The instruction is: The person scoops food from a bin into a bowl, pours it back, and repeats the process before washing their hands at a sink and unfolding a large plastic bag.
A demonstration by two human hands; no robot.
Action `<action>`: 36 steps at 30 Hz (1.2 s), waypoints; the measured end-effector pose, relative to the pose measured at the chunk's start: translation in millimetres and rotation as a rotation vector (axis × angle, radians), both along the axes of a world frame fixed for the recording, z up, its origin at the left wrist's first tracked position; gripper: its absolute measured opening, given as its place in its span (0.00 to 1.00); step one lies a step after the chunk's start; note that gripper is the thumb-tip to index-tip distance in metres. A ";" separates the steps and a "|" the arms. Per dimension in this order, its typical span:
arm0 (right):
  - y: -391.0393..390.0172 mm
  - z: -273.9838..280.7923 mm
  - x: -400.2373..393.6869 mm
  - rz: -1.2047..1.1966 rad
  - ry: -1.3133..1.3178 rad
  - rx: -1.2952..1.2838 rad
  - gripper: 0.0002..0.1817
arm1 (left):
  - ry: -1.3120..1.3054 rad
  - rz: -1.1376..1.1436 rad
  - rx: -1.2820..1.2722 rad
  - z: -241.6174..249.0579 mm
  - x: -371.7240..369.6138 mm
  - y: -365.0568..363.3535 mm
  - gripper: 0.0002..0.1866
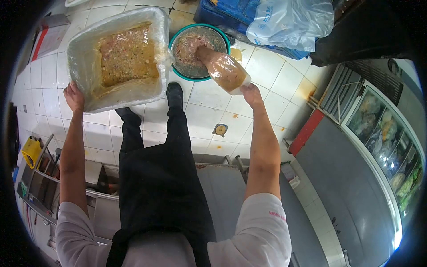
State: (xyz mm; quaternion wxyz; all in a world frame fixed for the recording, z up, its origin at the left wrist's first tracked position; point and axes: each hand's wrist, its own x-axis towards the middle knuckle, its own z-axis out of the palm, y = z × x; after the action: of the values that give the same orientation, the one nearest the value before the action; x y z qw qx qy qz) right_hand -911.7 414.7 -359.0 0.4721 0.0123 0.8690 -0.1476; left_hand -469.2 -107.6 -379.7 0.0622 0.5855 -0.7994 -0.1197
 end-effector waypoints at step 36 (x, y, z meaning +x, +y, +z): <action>4.1 -31.6 -6.6 0.209 0.115 0.010 0.24 | -0.008 -0.002 0.022 -2.6 2.6 -1.5 0.24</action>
State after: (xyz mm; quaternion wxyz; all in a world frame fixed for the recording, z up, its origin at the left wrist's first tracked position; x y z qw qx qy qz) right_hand -918.3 418.8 -390.6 0.4343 -0.0846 0.8919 -0.0935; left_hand -466.6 -109.1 -382.3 0.0526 0.5858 -0.7989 -0.1262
